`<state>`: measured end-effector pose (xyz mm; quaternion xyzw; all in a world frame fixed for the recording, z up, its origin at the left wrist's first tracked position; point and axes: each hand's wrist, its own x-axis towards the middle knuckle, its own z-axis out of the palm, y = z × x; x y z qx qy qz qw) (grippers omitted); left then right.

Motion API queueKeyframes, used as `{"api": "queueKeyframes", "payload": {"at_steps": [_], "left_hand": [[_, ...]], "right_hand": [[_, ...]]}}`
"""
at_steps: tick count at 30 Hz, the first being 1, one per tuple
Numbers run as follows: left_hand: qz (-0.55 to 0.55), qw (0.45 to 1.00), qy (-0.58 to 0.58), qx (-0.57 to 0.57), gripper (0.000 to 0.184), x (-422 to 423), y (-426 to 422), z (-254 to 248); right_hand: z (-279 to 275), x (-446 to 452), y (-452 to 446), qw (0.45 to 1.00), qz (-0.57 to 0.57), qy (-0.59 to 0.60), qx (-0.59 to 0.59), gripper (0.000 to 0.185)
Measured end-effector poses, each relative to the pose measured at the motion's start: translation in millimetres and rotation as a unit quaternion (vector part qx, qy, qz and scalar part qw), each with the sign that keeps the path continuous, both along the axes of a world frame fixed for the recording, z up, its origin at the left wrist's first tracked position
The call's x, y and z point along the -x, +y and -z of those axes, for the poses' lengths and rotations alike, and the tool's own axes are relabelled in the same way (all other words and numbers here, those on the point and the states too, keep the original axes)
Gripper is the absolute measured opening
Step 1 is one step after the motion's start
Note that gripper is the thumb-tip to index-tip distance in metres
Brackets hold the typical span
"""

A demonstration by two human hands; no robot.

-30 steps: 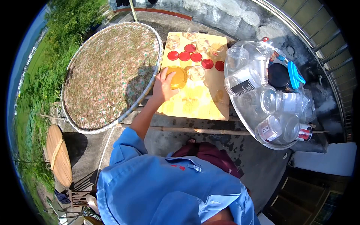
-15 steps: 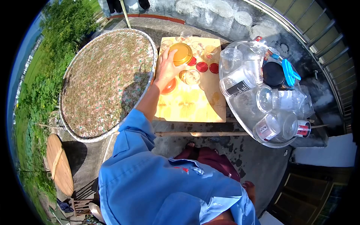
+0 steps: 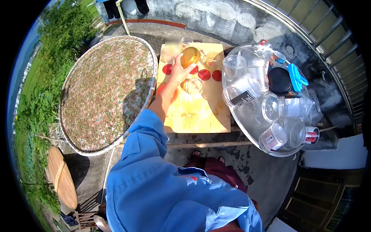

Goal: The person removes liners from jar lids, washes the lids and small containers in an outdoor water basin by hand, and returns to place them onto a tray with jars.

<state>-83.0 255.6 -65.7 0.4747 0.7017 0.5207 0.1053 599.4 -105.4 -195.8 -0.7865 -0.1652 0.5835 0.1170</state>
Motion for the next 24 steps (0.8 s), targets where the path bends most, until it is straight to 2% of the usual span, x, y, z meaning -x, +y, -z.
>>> {"api": "queueKeyframes", "payload": {"at_steps": [3, 6, 8, 11, 14, 18, 20, 21, 23, 24], "left_hand": [[-0.003, 0.999, -0.037, -0.010, 0.076, 1, 8, 14], [0.009, 0.999, -0.030, 0.019, 0.074, 0, 4, 15], [0.004, 0.999, 0.040, 0.029, 0.072, -1, 4, 14], [0.013, 1.000, 0.025, 0.012, 0.066, 7, 5, 20], [-0.005, 0.999, 0.050, -0.009, 0.057, 9, -11, 6], [0.084, 0.995, 0.016, 0.058, 0.047, 24, -65, -30], [0.126, 0.962, 0.125, 0.209, 0.057, 20, -94, -42], [0.127, 0.961, 0.127, 0.212, 0.057, 20, -103, -35], [0.181, 0.918, 0.283, 0.210, 0.072, 22, -118, -12], [0.180, 0.918, 0.282, 0.213, 0.072, 21, -121, -8]], "right_hand": [[-1, 0, 3, 1.000, -0.005, 0.022, -0.017, 0.028], [-6, 3, 13, 0.999, -0.012, 0.035, -0.028, 0.028], [-15, 10, 22, 0.999, -0.034, 0.009, -0.041, 0.027], [-27, 20, 33, 0.999, -0.021, 0.014, -0.040, 0.027], [-31, 23, 43, 0.998, -0.031, 0.013, -0.048, 0.027], [-32, 23, 46, 0.997, -0.053, 0.013, -0.052, 0.027], [-31, 22, 45, 0.997, -0.062, 0.016, -0.050, 0.027], [-30, 22, 45, 0.996, -0.069, 0.017, -0.049, 0.027], [-28, 23, 45, 0.995, -0.085, 0.019, -0.048, 0.027], [-28, 23, 46, 0.994, -0.093, 0.019, -0.048, 0.027]]}}
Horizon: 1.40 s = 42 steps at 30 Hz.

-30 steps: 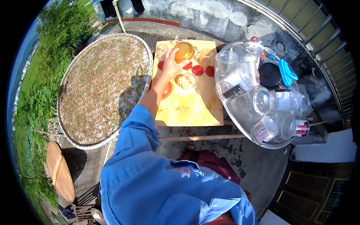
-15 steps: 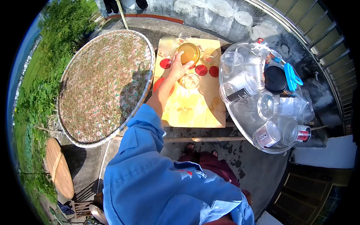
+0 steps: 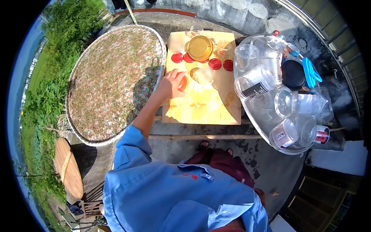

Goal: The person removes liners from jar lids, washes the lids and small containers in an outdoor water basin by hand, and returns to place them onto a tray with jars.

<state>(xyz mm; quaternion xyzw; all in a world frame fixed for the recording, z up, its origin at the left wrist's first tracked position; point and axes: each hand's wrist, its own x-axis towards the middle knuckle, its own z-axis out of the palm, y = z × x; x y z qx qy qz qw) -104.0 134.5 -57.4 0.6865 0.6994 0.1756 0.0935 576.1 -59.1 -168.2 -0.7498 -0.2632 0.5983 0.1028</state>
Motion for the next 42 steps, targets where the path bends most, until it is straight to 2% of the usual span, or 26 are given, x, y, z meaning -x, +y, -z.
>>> {"api": "queueKeyframes", "payload": {"at_steps": [3, 6, 9, 11, 12, 16, 19, 24, 26, 27, 28, 30, 31, 32, 34, 37, 39, 40, 42], "left_hand": [[-0.019, 0.996, 0.090, -0.020, 0.087, -7, -4, 5], [-0.049, 0.989, 0.135, 0.015, 0.085, -12, -2, -3], [-0.058, 0.995, 0.070, 0.046, 0.083, -4, 6, -2], [-0.057, 0.995, 0.064, 0.041, 0.081, -5, 7, -5], [-0.059, 0.996, 0.059, 0.038, 0.079, -7, 8, -8], [-0.077, 0.996, 0.033, -0.015, 0.078, -9, 17, -17], [-0.132, 0.984, 0.058, -0.105, 0.079, 0, 41, -14], [-0.160, 0.982, 0.058, -0.077, 0.080, 10, 64, -1], [-0.186, 0.962, 0.145, -0.138, 0.079, 8, 67, 2], [-0.183, 0.960, 0.140, -0.161, 0.076, 1, 63, -5], [-0.177, 0.961, 0.140, -0.160, 0.076, -3, 59, -4], [-0.127, 0.968, 0.010, -0.215, 0.072, -9, 53, -2], [-0.071, 0.973, -0.049, -0.216, 0.069, -14, 49, -3], [-0.068, 0.973, -0.049, -0.213, 0.069, -22, 43, -3], [-0.035, 0.973, -0.143, -0.178, 0.071, -48, 33, -10], [-0.092, 0.967, -0.183, -0.152, 0.075, -68, 38, 2], [-0.151, 0.956, -0.213, -0.136, 0.075, -77, 45, 9], [-0.152, 0.955, -0.214, -0.137, 0.075, -80, 50, 17], [-0.134, 0.932, -0.302, -0.149, 0.073, -85, 59, 27]], "right_hand": [[-1, 5, 8, 1.000, -0.027, -0.001, -0.006, 0.027], [-6, 13, 22, 0.997, -0.066, -0.004, -0.034, 0.027], [-8, 16, 30, 0.984, -0.147, -0.009, -0.099, 0.027], [-7, 18, 32, 0.981, -0.156, -0.017, -0.110, 0.027], [-15, 28, 33, 0.998, -0.049, -0.008, -0.037, 0.028], [-19, 34, 25, 0.998, -0.045, 0.006, -0.032, 0.029], [-14, 28, 15, 0.998, -0.053, 0.000, -0.027, 0.028], [-5, 17, 5, 0.996, -0.077, -0.002, -0.051, 0.028], [-1, 11, 1, 0.990, -0.112, -0.002, -0.090, 0.028], [-2, 14, 0, 0.983, -0.140, 0.000, -0.118, 0.028], [-4, 18, 0, 0.990, -0.100, -0.001, -0.095, 0.028], [-12, 31, 2, 0.999, 0.018, -0.005, -0.031, 0.028], [-13, 35, 2, 0.999, 0.022, -0.004, -0.029, 0.028], [-15, 38, 1, 1.000, 0.004, -0.009, -0.027, 0.028], [-23, 44, 3, 0.999, -0.017, -0.015, -0.023, 0.027], [-30, 49, 9, 0.992, -0.112, -0.035, -0.048, 0.026], [-23, 42, 13, 0.997, -0.070, -0.027, -0.024, 0.025], [-22, 41, 15, 0.997, -0.072, -0.028, -0.026, 0.025], [-26, 44, 21, 0.999, -0.024, -0.030, -0.001, 0.025]]}}
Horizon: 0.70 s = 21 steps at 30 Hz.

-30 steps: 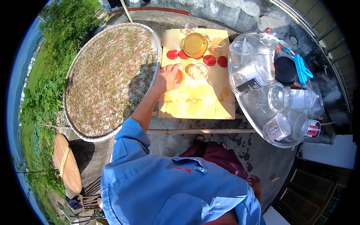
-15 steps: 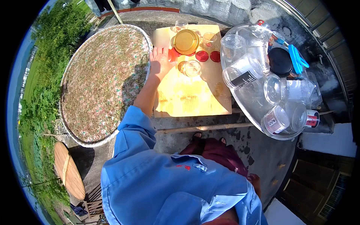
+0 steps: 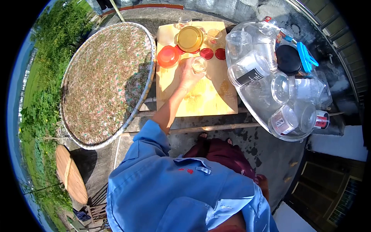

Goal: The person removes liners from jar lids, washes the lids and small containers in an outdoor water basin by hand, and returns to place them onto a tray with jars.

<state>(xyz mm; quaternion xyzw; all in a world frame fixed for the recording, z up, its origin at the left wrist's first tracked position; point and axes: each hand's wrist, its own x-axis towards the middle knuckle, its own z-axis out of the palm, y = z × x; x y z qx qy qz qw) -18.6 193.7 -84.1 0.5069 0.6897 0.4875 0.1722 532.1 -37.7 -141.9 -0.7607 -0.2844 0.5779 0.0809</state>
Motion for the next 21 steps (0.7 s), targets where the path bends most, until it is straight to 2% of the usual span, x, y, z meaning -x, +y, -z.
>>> {"api": "queueKeyframes", "payload": {"at_steps": [2, 4, 6, 8, 10, 13, 15, 21], "left_hand": [[-0.005, 1.000, -0.018, -0.015, 0.068, -10, 6, -2], [-0.028, 0.998, 0.057, 0.011, 0.064, -21, 10, -18], [-0.045, 0.998, 0.038, -0.012, 0.061, -28, 28, -6], [-0.009, 0.998, -0.067, -0.018, 0.060, -31, 45, 1], [-0.006, 0.997, -0.080, -0.008, 0.063, -31, 55, 6], [-0.038, 0.998, -0.053, -0.018, 0.065, -34, 60, 0], [-0.071, 0.997, 0.027, 0.007, 0.067, -36, 58, -8], [-0.063, 0.998, 0.017, 0.017, 0.073, -34, 69, 0]], "right_hand": [[-9, 9, 5, 1.000, 0.010, -0.004, -0.002, 0.025], [-11, 10, 8, 1.000, 0.018, -0.009, -0.004, 0.026], [-3, 2, 6, 1.000, -0.006, -0.003, -0.003, 0.026], [-7, 3, 6, 1.000, -0.021, -0.007, -0.002, 0.027], [-4, -5, -1, 0.999, -0.034, -0.010, -0.002, 0.029], [0, -16, -11, 0.999, -0.031, -0.008, -0.003, 0.028], [2, -18, -18, 1.000, -0.029, -0.008, -0.002, 0.028], [4, -22, -25, 0.999, -0.035, -0.003, -0.001, 0.027]]}}
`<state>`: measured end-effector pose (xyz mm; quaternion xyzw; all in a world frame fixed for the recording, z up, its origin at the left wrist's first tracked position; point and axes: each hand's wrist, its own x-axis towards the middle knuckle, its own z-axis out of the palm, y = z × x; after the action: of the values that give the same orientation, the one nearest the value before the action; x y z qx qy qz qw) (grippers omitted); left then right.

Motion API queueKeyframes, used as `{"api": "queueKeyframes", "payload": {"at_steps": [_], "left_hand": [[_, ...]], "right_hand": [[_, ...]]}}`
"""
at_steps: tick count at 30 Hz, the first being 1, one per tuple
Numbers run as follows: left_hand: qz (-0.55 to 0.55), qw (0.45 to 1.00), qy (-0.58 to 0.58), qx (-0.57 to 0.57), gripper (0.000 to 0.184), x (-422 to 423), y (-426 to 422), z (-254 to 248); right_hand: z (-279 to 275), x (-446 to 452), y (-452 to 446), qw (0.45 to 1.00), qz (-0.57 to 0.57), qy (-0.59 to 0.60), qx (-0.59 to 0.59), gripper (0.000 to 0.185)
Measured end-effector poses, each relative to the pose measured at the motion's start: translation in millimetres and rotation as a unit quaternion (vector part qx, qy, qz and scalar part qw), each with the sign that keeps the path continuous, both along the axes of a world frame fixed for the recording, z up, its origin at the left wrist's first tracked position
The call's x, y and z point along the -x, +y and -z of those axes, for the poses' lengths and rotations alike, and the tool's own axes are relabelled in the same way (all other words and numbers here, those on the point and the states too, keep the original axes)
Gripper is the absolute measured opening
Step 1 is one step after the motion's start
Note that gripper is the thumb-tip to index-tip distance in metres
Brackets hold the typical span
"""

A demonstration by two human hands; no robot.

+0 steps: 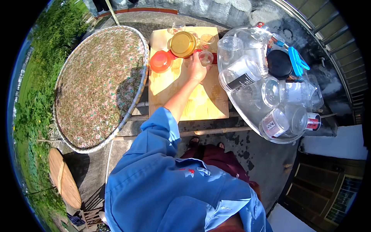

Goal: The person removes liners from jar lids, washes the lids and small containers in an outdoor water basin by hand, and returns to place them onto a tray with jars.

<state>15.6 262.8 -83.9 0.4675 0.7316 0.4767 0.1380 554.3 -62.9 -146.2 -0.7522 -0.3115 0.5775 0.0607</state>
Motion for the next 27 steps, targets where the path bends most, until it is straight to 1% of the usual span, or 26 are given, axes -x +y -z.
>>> {"api": "queueKeyframes", "payload": {"at_steps": [4, 6, 7, 9, 10, 12, 14, 15, 16, 18, 19, 20, 21, 22, 25, 27], "left_hand": [[-0.003, 0.999, -0.011, -0.035, 0.075, -3, -12, -8], [0.015, 0.998, 0.028, -0.048, 0.079, -2, -19, -15], [0.016, 0.998, 0.029, -0.047, 0.079, -3, -21, -20], [0.021, 0.999, 0.048, 0.006, 0.079, -3, -25, -29], [0.018, 0.999, 0.048, 0.007, 0.079, -2, -24, -29], [0.035, 0.999, 0.019, 0.028, 0.079, 1, -19, -27], [0.027, 0.999, 0.023, 0.023, 0.077, 3, -15, -21], [0.022, 0.999, 0.028, 0.018, 0.076, 2, -16, -24], [0.022, 0.999, 0.028, 0.019, 0.076, 2, -18, -27], [0.019, 0.997, 0.040, 0.063, 0.071, -2, -32, -50], [0.021, 0.997, 0.041, 0.066, 0.071, 0, -37, -42], [0.016, 0.999, 0.047, 0.017, 0.070, 5, -41, -29], [0.013, 0.998, 0.053, -0.031, 0.069, 8, -47, -28], [0.026, 0.998, 0.019, -0.048, 0.065, 8, -54, -26], [0.062, 0.997, -0.004, -0.053, 0.062, 9, -64, -34], [0.066, 0.996, 0.012, -0.059, 0.060, 10, -58, -44]], "right_hand": [[0, 5, 4, 1.000, -0.012, 0.004, -0.008, 0.027], [0, 8, 9, 1.000, -0.018, 0.005, -0.016, 0.026], [0, 10, 11, 1.000, -0.022, 0.006, -0.021, 0.026], [-1, 13, 15, 0.999, -0.037, 0.007, -0.031, 0.026], [-2, 15, 18, 0.998, -0.049, 0.007, -0.037, 0.026], [-2, 18, 22, 0.996, -0.071, 0.004, -0.054, 0.025], [0, 18, 24, 0.997, -0.055, 0.009, -0.047, 0.025], [4, 16, 25, 0.999, -0.021, 0.022, -0.029, 0.025], [7, 13, 26, 0.999, -0.021, 0.023, -0.028, 0.025], [8, 11, 27, 0.998, -0.039, 0.030, -0.042, 0.025], [10, 8, 27, 0.998, -0.037, 0.031, -0.040, 0.025], [13, 6, 27, 0.999, 0.015, 0.042, -0.012, 0.024], [13, 9, 25, 0.996, 0.067, 0.053, 0.017, 0.024], [13, 12, 21, 0.996, 0.072, 0.056, 0.019, 0.024], [12, 15, 9, 0.996, 0.076, 0.022, 0.048, 0.025], [23, 10, -6, 0.994, 0.093, 0.038, 0.049, 0.025]]}}
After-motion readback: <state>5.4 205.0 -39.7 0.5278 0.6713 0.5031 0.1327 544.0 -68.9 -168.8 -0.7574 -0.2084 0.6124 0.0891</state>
